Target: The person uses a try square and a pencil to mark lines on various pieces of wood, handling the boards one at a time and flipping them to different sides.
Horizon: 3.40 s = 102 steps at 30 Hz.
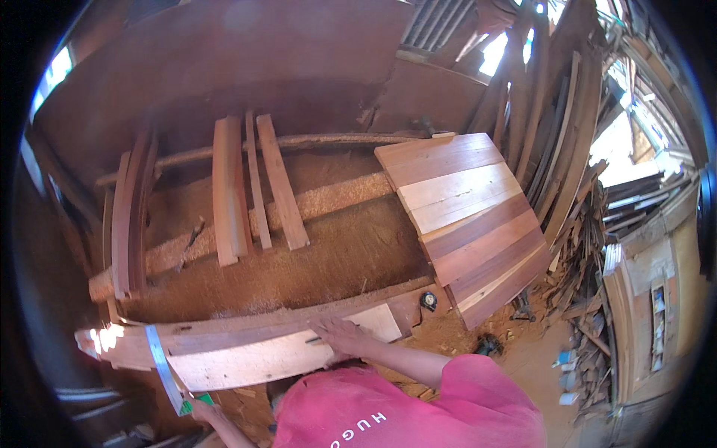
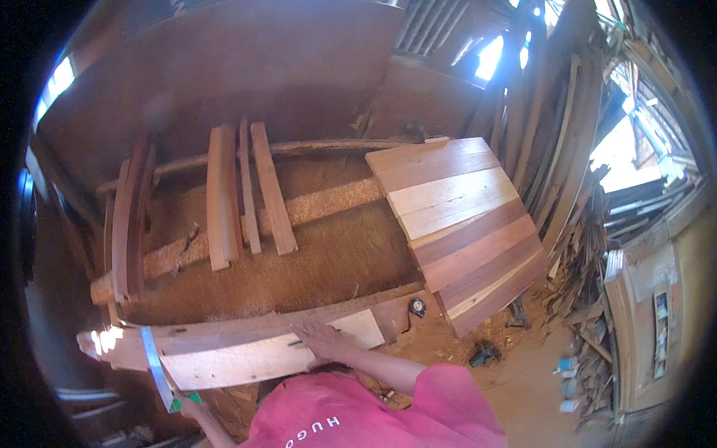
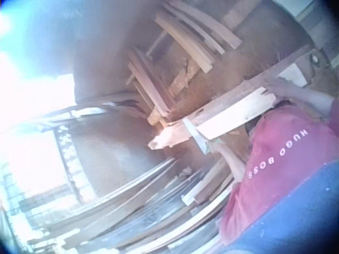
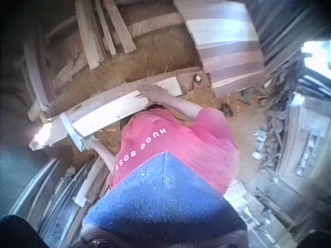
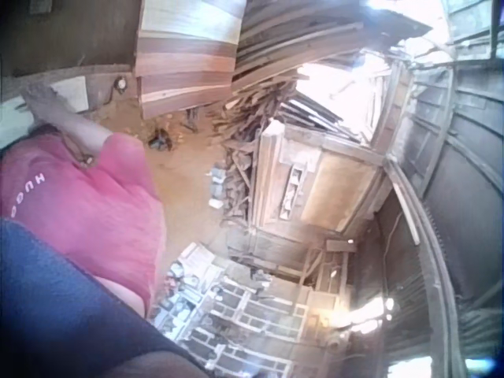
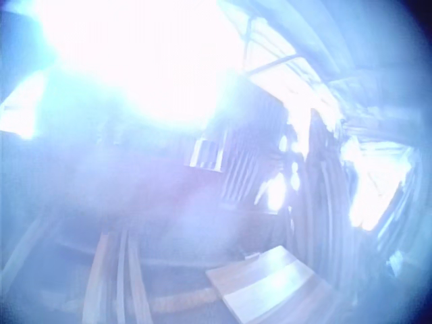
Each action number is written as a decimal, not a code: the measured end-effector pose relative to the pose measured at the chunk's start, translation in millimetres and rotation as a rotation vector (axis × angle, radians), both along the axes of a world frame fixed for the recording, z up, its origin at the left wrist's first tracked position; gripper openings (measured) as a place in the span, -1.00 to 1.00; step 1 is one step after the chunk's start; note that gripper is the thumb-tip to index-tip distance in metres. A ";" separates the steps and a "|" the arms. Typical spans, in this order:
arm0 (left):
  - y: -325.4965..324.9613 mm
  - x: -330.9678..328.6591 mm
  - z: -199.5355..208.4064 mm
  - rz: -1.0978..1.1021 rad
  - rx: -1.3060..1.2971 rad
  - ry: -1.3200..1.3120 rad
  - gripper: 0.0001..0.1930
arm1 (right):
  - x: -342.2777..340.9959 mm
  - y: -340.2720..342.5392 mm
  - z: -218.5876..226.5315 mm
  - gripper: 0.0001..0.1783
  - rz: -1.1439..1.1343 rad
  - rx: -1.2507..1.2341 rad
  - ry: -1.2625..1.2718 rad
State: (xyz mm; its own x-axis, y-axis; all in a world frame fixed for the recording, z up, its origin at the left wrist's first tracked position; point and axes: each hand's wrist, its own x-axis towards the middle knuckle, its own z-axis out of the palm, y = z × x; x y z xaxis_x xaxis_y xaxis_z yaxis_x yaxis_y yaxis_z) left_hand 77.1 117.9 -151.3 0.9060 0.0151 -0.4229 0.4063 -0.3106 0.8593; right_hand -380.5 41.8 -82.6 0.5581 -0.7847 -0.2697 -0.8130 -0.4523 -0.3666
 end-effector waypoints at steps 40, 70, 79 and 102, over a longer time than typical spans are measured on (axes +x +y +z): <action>-77.8 -95.3 4.1 -0.535 -0.134 -0.349 -0.30 | -2.6 13.2 -64.6 0.42 -0.116 -0.199 -0.191; -30.9 -83.4 -29.1 -0.165 -0.186 -0.105 -0.59 | 142.7 -49.4 -13.0 -0.02 0.098 0.024 -0.105; -10.8 -95.0 -44.5 0.007 -0.208 -0.138 -0.46 | 175.4 -37.6 2.6 0.03 0.258 0.144 0.122; -25.8 -48.7 -17.4 -0.016 -0.256 0.048 -0.56 | 201.7 -64.4 19.6 0.02 0.294 0.259 0.260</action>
State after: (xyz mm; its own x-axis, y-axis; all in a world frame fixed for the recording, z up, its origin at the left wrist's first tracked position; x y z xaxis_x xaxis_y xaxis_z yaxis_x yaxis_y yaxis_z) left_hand 28.4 92.1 -168.7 0.8841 -0.1126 -0.4536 0.4452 -0.0921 0.8907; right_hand -178.8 -22.6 -63.0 0.6348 -0.4919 -0.5958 -0.7439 -0.5975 -0.2993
